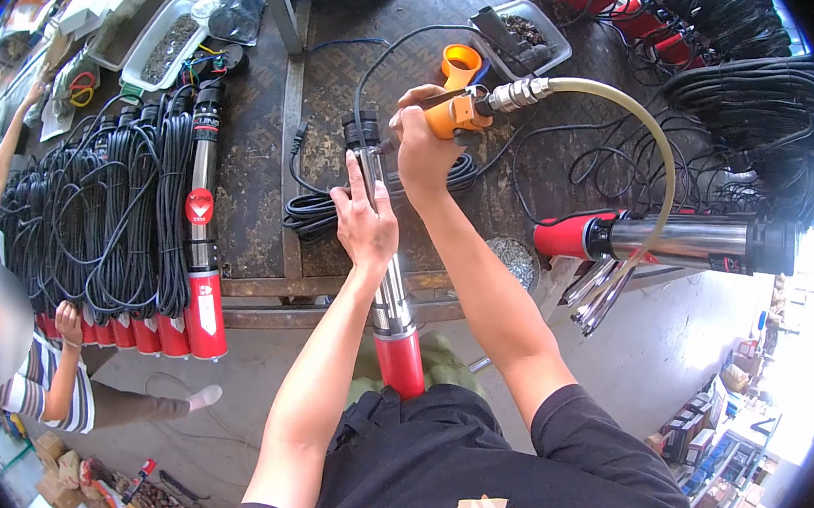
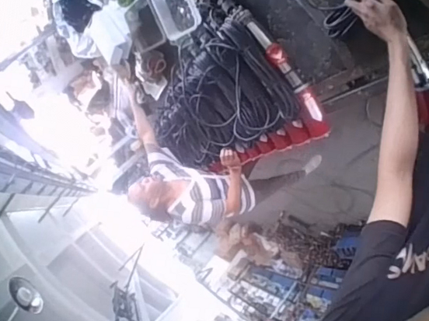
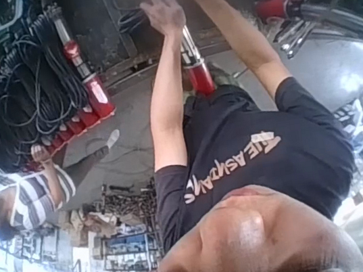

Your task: The person assembles water pumps by securing metal components and attaching black cable bundles using a pneumatic screwdriver.

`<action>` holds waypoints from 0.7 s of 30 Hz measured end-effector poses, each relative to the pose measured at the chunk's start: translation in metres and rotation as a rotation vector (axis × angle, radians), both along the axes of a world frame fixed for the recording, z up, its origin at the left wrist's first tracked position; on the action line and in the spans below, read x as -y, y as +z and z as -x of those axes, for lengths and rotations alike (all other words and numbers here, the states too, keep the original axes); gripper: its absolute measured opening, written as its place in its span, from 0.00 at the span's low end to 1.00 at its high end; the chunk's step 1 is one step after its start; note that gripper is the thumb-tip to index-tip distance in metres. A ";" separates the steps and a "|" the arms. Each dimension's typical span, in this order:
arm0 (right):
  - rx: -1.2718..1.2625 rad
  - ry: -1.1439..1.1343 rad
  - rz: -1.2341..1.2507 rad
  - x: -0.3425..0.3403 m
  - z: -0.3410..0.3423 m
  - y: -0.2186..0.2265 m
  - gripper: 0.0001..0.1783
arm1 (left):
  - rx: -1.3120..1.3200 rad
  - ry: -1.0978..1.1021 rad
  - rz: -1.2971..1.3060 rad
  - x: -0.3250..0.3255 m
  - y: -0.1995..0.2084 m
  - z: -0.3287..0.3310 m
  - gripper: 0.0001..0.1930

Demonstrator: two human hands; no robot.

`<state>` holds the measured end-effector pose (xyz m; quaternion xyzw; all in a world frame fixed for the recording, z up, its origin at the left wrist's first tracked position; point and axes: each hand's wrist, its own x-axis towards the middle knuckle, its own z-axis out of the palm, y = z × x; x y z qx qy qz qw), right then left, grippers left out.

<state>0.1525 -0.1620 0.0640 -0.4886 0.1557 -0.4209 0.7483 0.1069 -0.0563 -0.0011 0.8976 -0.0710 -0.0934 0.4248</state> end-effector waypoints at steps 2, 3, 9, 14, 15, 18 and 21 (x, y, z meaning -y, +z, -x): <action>-0.011 0.008 0.011 0.002 0.000 -0.002 0.10 | -0.010 -0.001 0.000 0.000 0.001 0.000 0.37; -0.015 0.012 0.016 0.004 0.000 -0.003 0.10 | -0.014 -0.002 0.000 0.000 0.002 0.000 0.37; -0.046 0.000 0.036 0.009 -0.001 -0.007 0.10 | -0.006 0.002 -0.003 0.001 0.003 0.001 0.36; -0.045 -0.009 0.016 0.009 -0.003 -0.007 0.11 | 0.012 0.008 -0.011 0.002 0.003 0.002 0.36; -0.050 -0.004 0.024 0.009 -0.003 -0.008 0.11 | 0.002 0.008 -0.013 0.002 0.003 0.001 0.36; -0.063 -0.002 0.047 0.008 -0.003 -0.008 0.11 | -0.014 -0.006 -0.010 0.001 0.004 0.001 0.36; -0.027 -0.009 0.040 0.010 -0.004 -0.011 0.11 | -0.023 -0.009 -0.024 0.001 0.002 0.001 0.36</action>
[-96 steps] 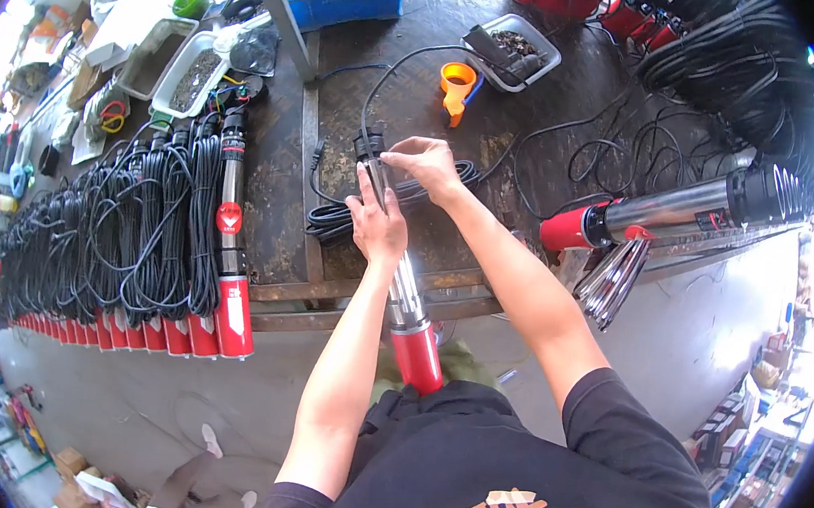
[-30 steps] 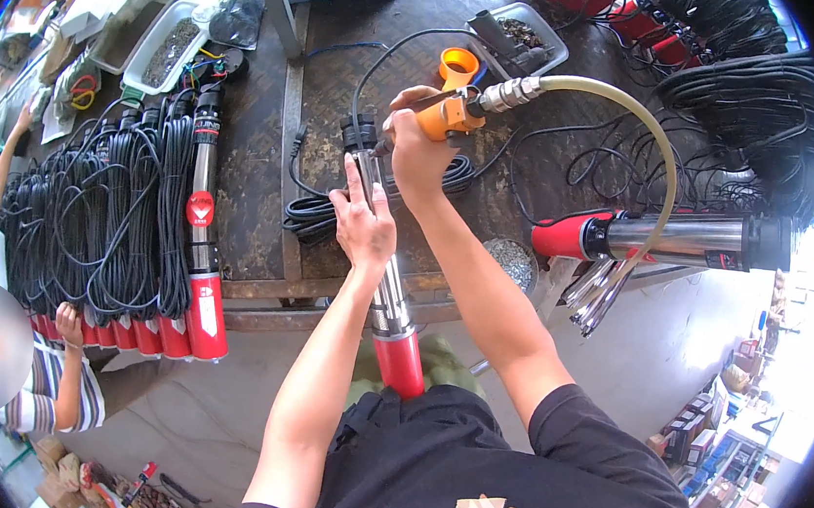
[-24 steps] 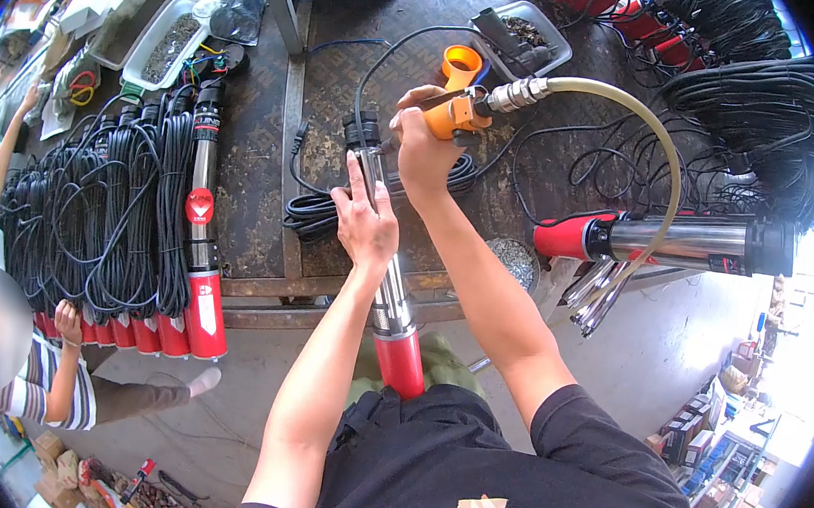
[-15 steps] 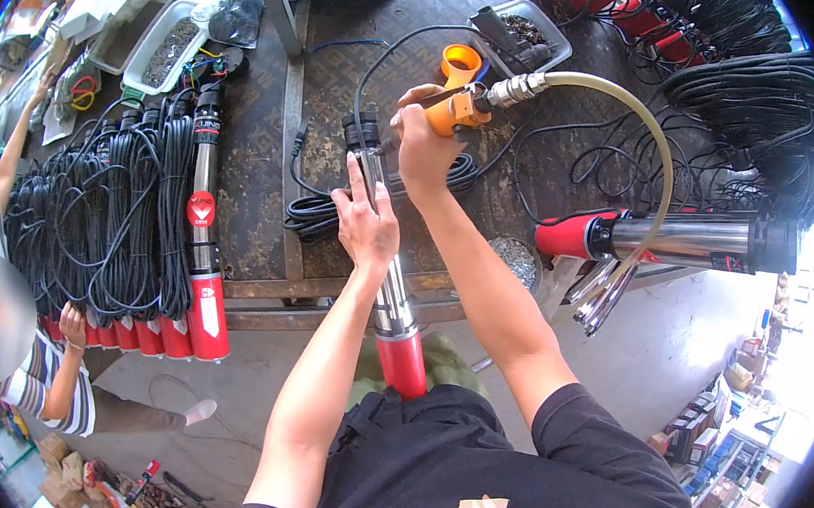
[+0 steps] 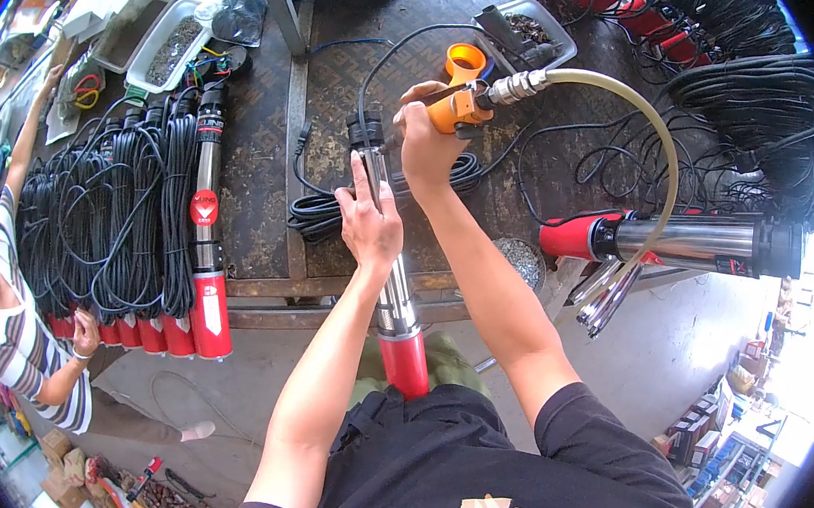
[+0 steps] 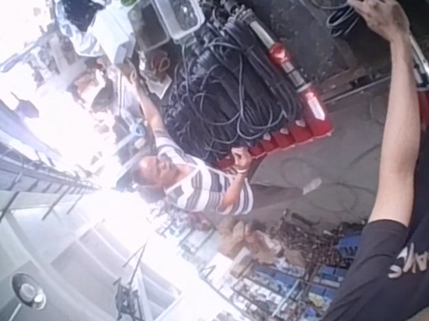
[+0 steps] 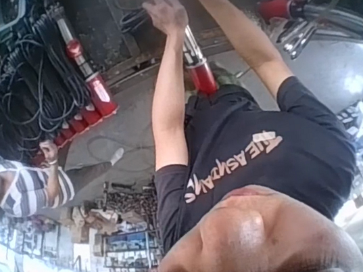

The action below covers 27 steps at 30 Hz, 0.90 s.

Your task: The person assembles water pumps by securing metal components and attaching black cable bundles using a pneumatic screwdriver.

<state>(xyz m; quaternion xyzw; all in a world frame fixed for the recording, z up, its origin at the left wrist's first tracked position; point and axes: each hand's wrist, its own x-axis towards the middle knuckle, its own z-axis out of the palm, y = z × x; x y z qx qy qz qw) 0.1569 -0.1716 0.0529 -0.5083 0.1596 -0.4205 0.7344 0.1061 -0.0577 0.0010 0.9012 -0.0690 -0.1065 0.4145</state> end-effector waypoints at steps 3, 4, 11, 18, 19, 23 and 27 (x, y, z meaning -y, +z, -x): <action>-0.019 -0.006 0.029 -0.001 -0.001 0.001 0.10 | -0.004 0.000 0.002 0.000 0.000 0.000 0.36; -0.033 0.001 0.046 0.000 0.000 0.000 0.10 | -0.005 0.000 0.000 0.000 0.001 0.000 0.36; -0.039 0.028 0.030 0.002 0.002 0.002 0.11 | 0.032 -0.001 -0.002 0.003 -0.003 0.001 0.36; -0.130 0.042 0.121 0.004 0.001 -0.001 0.12 | 0.021 0.027 -0.024 0.002 0.004 -0.001 0.37; -0.050 0.056 -0.018 0.003 -0.001 -0.001 0.14 | 0.086 0.022 -0.017 0.003 0.003 0.001 0.36; -0.131 -0.068 0.082 0.003 0.003 -0.002 0.08 | 0.065 0.027 -0.002 -0.002 0.010 0.001 0.36; -0.090 -0.028 0.067 0.018 0.003 -0.026 0.08 | 0.075 0.056 0.026 -0.003 0.005 0.002 0.38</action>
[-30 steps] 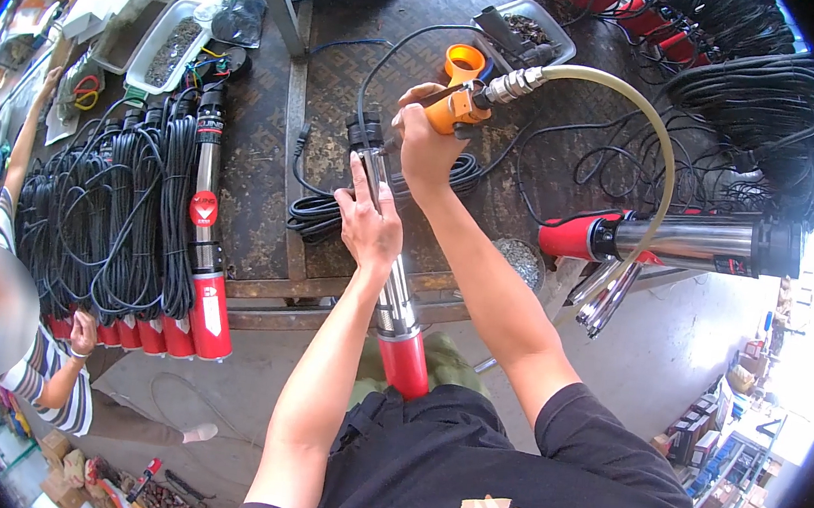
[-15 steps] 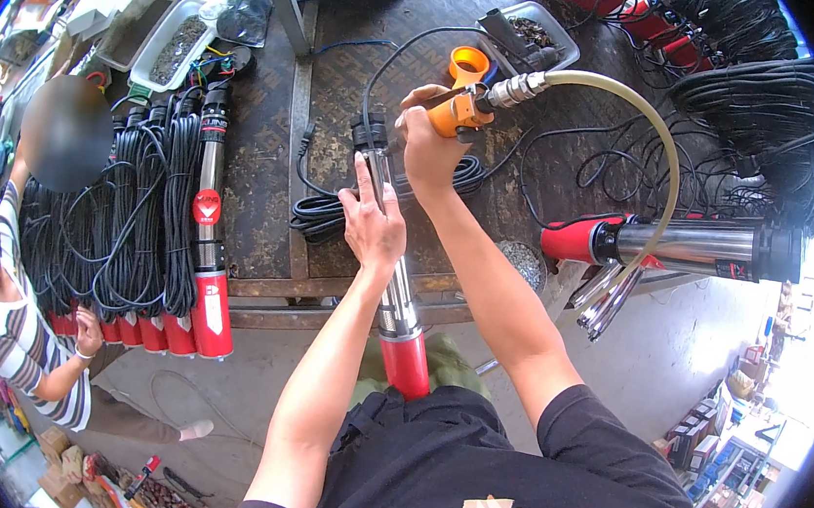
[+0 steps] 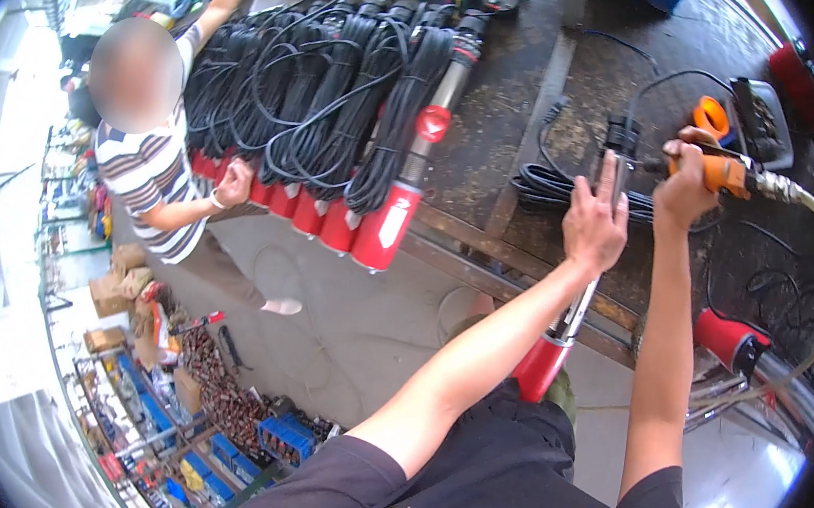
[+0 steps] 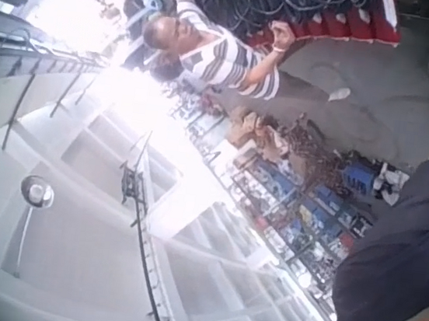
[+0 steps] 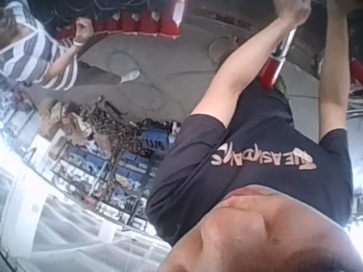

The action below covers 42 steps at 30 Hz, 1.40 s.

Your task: The person assembles water pumps by securing metal components and attaching black cable bundles using a pneumatic screwdriver.

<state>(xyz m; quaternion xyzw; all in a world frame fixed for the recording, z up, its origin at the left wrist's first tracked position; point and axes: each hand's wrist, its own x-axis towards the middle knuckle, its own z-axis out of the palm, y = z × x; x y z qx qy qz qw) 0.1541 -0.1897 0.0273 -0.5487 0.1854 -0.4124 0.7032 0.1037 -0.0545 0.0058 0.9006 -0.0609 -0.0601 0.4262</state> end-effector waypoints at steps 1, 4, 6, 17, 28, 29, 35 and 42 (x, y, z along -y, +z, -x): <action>0.024 0.034 -0.010 0.003 0.000 -0.002 0.09 | -0.005 -0.009 -0.003 0.001 -0.002 0.001 0.38; 0.077 0.055 -0.051 -0.001 -0.002 -0.006 0.13 | 0.012 0.006 -0.017 0.001 -0.007 0.003 0.39; 0.092 0.066 0.000 -0.004 -0.002 -0.006 0.13 | 0.038 0.019 -0.018 0.001 -0.008 0.003 0.39; 0.125 0.089 0.080 -0.011 0.000 0.001 0.11 | -0.056 0.005 0.028 -0.002 0.000 -0.002 0.38; 0.098 0.079 0.183 0.009 0.010 -0.017 0.10 | 0.025 0.029 0.005 -0.002 -0.001 0.003 0.40; 0.101 0.083 0.184 0.009 0.009 -0.019 0.10 | 0.031 0.032 0.003 -0.003 -0.003 0.002 0.41; 0.072 0.079 0.160 0.008 0.009 -0.013 0.09 | 0.042 0.045 0.023 -0.003 -0.005 0.004 0.40; 0.068 0.133 0.233 0.012 0.009 -0.012 0.08 | 0.049 0.070 0.010 -0.002 -0.008 0.004 0.42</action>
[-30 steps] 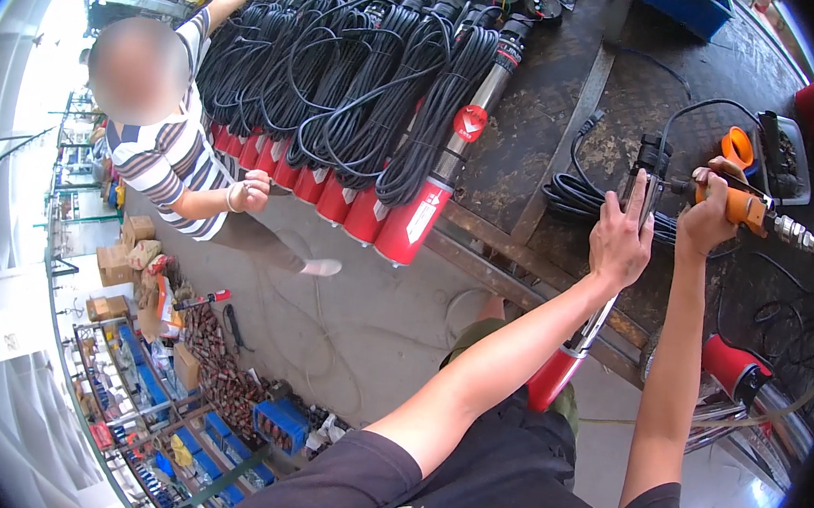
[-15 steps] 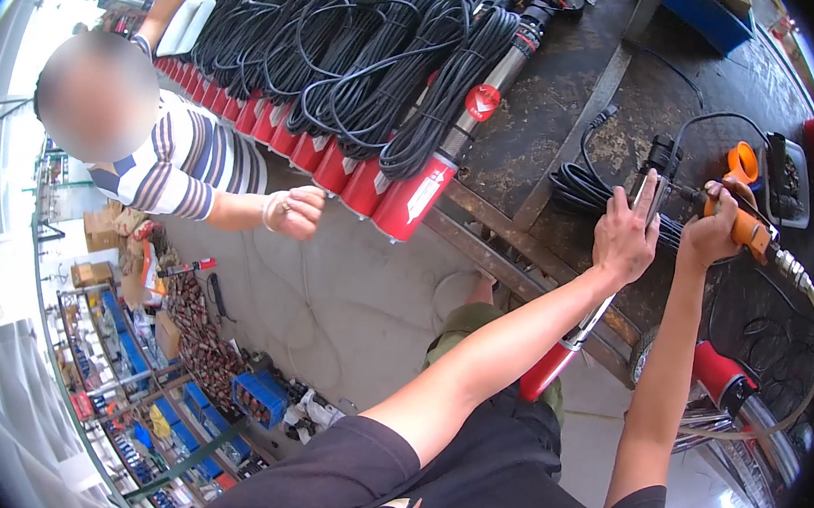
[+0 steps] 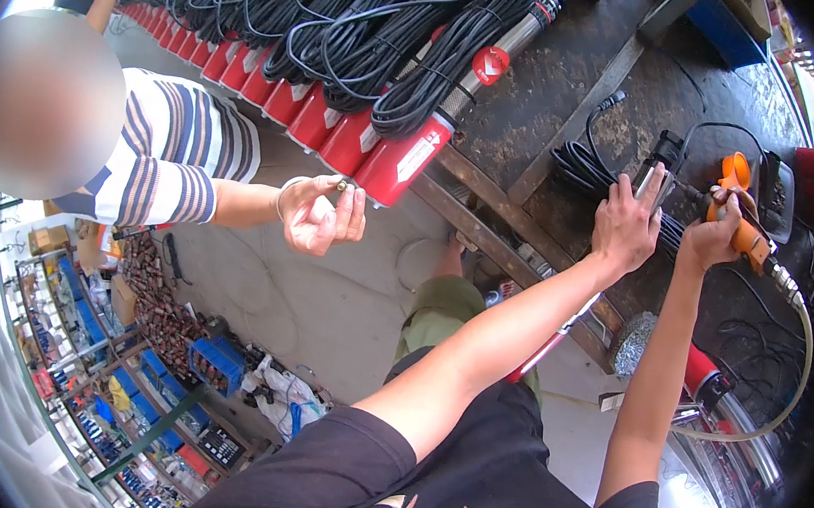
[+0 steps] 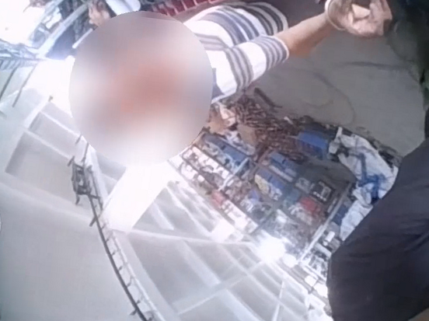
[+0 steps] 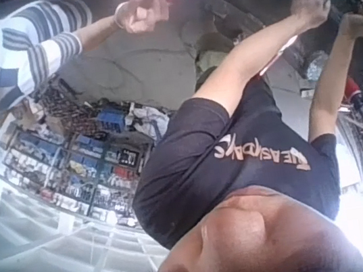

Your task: The person assembles water pumps by securing metal components and attaching black cable bundles using a pneumatic screwdriver.

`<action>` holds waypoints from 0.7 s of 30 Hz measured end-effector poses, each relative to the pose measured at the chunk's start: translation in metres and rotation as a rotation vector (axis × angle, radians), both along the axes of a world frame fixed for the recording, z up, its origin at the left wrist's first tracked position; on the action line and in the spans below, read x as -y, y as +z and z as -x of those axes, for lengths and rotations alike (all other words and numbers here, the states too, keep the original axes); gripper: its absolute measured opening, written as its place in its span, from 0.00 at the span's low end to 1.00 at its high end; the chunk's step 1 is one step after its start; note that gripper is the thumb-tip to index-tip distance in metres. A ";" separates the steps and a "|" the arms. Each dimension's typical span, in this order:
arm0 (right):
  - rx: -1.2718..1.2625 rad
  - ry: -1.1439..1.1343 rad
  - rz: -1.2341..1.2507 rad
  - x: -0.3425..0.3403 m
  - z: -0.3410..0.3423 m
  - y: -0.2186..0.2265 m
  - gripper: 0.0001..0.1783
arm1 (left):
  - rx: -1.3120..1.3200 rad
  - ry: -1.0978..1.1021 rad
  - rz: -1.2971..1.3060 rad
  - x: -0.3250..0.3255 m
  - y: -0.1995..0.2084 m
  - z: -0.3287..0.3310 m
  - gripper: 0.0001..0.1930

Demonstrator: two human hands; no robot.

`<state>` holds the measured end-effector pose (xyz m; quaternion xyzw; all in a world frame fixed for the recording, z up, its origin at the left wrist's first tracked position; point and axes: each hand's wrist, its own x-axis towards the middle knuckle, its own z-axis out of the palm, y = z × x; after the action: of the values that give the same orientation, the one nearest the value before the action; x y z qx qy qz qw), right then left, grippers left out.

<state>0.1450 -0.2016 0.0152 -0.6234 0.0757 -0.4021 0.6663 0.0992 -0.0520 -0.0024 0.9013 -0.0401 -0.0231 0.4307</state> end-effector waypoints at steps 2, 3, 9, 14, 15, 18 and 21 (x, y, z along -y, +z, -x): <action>-0.011 0.012 0.023 -0.005 -0.001 0.003 0.08 | -0.016 -0.001 0.011 -0.002 0.000 0.000 0.42; -0.010 0.011 0.026 -0.004 0.000 0.003 0.08 | -0.021 -0.013 0.015 -0.003 0.000 -0.001 0.42; -0.020 -0.037 -0.006 -0.020 -0.001 0.014 0.08 | -0.015 -0.002 0.026 -0.004 0.001 -0.001 0.41; -0.005 0.044 -0.007 -0.010 0.002 0.011 0.09 | 0.135 0.085 0.100 -0.002 0.003 -0.002 0.25; 0.002 0.041 -0.006 -0.011 0.002 0.010 0.09 | 0.194 0.119 0.134 0.000 -0.001 -0.004 0.20; 0.018 0.041 -0.017 -0.014 0.001 0.009 0.08 | 0.259 0.137 0.188 0.003 -0.010 -0.007 0.17; -0.012 0.013 0.054 -0.014 0.002 0.008 0.08 | 0.293 0.144 0.241 0.004 -0.011 -0.007 0.17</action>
<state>0.1433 -0.1875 0.0235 -0.6441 0.0649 -0.3960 0.6512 0.1061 -0.0562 -0.0132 0.8375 -0.0406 0.1442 0.5255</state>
